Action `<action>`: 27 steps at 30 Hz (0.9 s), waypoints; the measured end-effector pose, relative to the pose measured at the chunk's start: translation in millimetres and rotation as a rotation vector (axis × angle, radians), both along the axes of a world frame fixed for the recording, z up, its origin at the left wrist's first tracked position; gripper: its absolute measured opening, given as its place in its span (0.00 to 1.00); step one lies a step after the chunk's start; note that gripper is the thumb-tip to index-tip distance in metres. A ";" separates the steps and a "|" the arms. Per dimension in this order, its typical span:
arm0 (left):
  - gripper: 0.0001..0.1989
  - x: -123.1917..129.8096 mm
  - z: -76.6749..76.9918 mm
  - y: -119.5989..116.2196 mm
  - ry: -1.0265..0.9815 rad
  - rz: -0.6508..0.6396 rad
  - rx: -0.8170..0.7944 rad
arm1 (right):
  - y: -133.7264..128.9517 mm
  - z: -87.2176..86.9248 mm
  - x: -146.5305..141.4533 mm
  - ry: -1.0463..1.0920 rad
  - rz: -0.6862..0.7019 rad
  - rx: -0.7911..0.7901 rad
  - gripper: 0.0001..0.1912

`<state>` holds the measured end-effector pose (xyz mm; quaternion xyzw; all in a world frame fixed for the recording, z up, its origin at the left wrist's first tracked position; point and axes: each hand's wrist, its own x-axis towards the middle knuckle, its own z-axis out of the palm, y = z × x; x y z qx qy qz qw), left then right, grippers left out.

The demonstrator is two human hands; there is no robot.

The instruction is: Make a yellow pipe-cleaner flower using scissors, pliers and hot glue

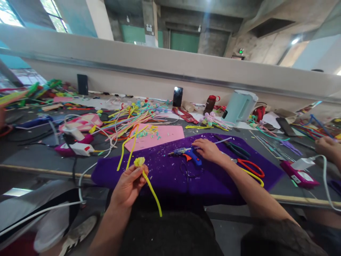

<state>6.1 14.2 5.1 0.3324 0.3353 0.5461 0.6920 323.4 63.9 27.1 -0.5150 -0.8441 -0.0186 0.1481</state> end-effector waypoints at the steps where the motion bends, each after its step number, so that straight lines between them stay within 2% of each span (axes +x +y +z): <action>1: 0.08 0.9 0.2 0.5 0.000 0.002 0.001 | 7.0 -3.5 1.1 -0.019 0.016 -0.014 0.19; 3: 0.08 2.0 0.4 1.3 -0.001 0.007 0.003 | 16.4 -6.7 -1.6 -0.043 0.043 -0.041 0.21; 6: 0.09 2.3 0.0 1.9 -0.005 0.011 0.001 | 24.0 -0.4 -9.7 -0.081 0.076 -0.081 0.22; 11: 0.08 1.0 -1.7 1.7 -0.024 0.005 0.009 | 28.6 15.4 -20.1 -0.126 0.035 -0.112 0.14; 16: 0.08 -0.4 -4.0 -0.2 -0.060 0.007 -0.009 | 1.2 6.8 -31.4 -0.129 -0.178 -0.023 0.16; 21: 0.08 -0.1 -5.3 -2.1 -0.083 -0.027 0.001 | -32.3 -4.7 -38.0 -0.088 -0.352 0.208 0.17; 23: 0.08 -1.1 -5.9 -1.7 -0.098 -0.034 -0.015 | -34.5 -6.7 -36.9 -0.065 -0.386 0.122 0.19; 27: 0.08 -3.8 -6.9 -0.8 -0.168 -0.047 -0.044 | -26.9 -11.5 -31.0 0.056 -0.423 -0.174 0.23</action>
